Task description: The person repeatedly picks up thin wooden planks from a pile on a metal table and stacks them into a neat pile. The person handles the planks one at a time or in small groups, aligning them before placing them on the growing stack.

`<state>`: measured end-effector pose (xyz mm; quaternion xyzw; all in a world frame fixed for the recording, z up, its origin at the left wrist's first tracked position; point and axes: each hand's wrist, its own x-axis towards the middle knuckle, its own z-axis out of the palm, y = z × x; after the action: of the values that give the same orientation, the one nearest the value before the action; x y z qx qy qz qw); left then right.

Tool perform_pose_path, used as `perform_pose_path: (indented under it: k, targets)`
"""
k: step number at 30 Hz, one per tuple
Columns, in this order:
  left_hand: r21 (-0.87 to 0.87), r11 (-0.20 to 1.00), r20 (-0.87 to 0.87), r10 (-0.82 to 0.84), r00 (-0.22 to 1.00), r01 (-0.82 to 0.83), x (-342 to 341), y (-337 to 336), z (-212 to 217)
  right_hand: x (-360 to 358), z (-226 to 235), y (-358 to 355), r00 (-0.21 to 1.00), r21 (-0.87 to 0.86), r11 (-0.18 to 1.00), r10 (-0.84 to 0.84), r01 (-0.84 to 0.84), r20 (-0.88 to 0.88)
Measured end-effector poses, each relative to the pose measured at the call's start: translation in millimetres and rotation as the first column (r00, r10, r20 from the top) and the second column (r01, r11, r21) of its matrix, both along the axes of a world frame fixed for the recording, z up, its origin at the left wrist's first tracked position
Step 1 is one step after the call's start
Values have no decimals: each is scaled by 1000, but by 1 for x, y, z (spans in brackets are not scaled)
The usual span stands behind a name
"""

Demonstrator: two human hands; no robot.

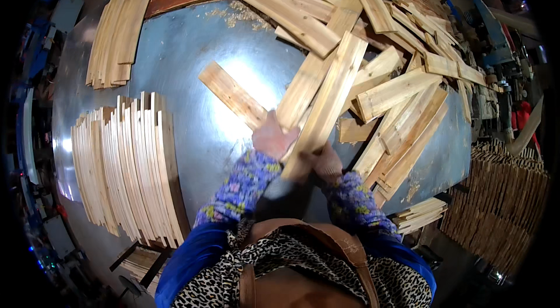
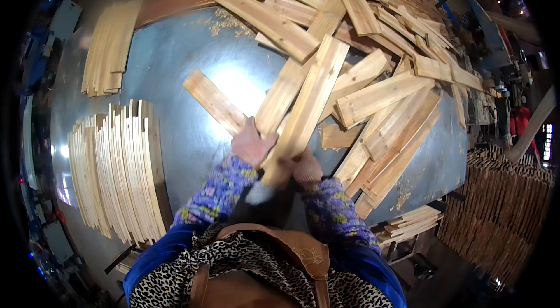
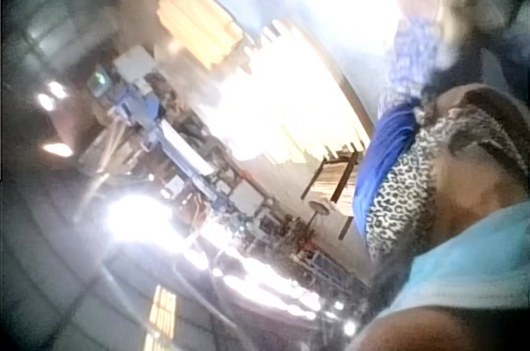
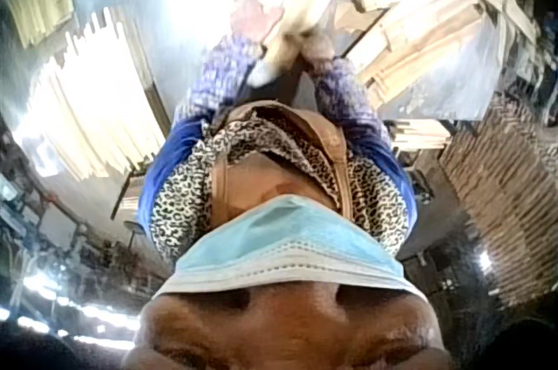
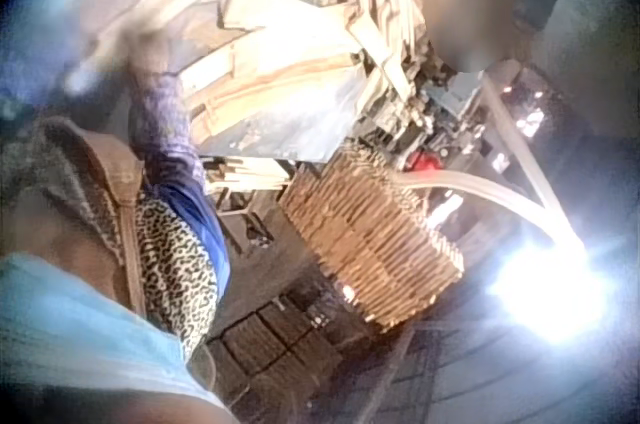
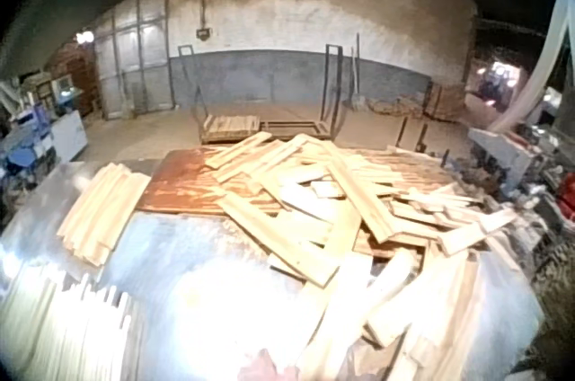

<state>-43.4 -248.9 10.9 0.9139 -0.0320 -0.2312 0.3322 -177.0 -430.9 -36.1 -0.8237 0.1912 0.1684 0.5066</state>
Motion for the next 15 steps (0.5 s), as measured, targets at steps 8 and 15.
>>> perform_pose_path:
  k: [8, 15]
  targets:
    - [-23, 901, -184, -430, 884, 434, -140, 107, 15, -77, -17, 20, 872, 721, 570, -480, 394, -97]
    - [-195, 937, -223, -330, 917, 290, -116, 105, 10, -47, 37, 46, 745, 565, 552, -642, 613, -182]
